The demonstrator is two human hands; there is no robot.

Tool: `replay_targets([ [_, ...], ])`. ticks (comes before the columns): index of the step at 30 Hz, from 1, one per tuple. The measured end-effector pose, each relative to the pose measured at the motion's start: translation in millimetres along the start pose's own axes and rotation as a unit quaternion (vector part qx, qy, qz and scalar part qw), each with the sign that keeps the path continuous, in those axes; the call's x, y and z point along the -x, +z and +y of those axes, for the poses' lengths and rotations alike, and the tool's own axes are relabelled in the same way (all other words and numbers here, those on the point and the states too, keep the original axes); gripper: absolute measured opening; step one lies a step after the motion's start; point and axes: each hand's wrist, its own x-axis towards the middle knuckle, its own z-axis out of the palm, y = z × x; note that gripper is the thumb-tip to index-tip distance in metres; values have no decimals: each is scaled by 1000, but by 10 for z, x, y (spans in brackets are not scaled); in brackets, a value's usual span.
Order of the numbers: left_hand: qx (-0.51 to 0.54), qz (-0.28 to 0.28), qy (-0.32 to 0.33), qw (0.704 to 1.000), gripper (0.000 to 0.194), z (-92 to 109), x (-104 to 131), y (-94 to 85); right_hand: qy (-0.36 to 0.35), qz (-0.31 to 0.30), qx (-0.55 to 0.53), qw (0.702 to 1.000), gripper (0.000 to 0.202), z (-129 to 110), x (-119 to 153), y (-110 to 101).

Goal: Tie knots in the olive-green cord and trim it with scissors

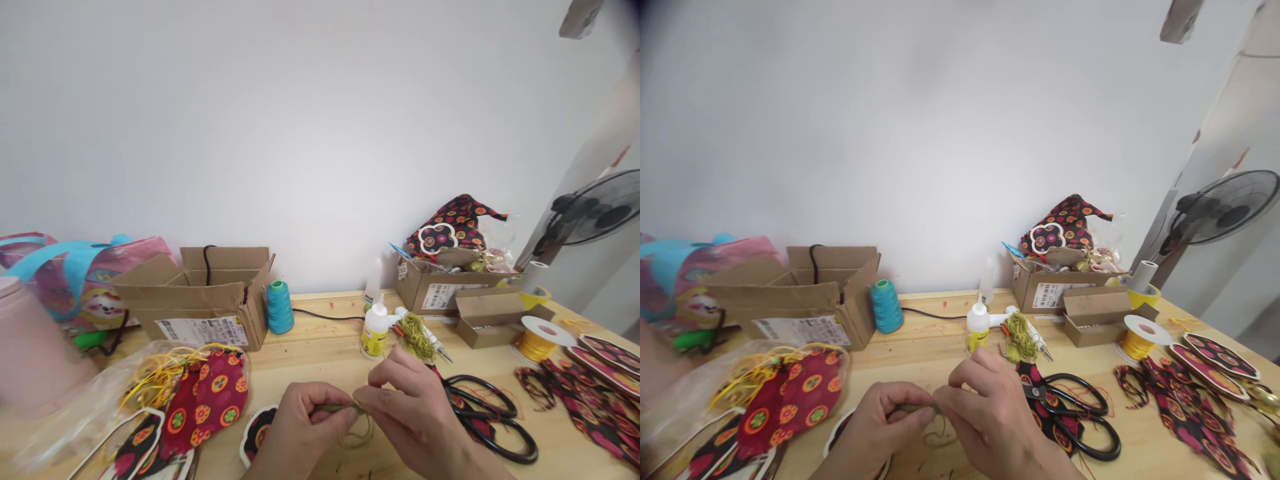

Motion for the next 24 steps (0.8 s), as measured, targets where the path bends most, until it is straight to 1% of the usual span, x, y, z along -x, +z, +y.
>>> replay_targets([
  [3, 11, 0, -1, 1000, 7, 22, 4, 10, 16, 30, -56, 998, 17, -23, -2, 26],
  [5, 16, 7, 1, 1000, 6, 36, 7, 10, 60, 50, -117, 990, 14, -34, 2, 44],
  [7, 24, 23, -3, 999, 6, 50, 11, 6, 116, 66, -176, 975, 11, -39, 9, 49],
  [9, 34, 44, -6, 998, 7, 62, 13, -1, 149, 67, -209, 964, 12, -43, 11, 41],
  [10, 41, 52, -5, 998, 8, 67, 13, -5, 148, 63, -215, 963, 14, -48, 9, 35],
  [12, 54, 63, 0, 997, 9, 68, 12, -13, 123, 51, -205, 970, 17, -62, -1, 28],
  [14, 57, 67, 7, 996, 10, 57, 7, -20, 93, 44, -180, 978, 19, -78, -14, 33],
  [16, 51, 67, 16, 996, 10, 37, 1, -28, 82, 39, -165, 982, 19, -86, -22, 48],
  [21, 20, 60, 28, 998, 11, 4, -9, -36, 119, 34, -188, 974, 11, -57, -15, 85],
  [24, 10, 55, 29, 998, 11, 0, -8, -30, 134, 36, -204, 969, 10, -53, -16, 79],
])
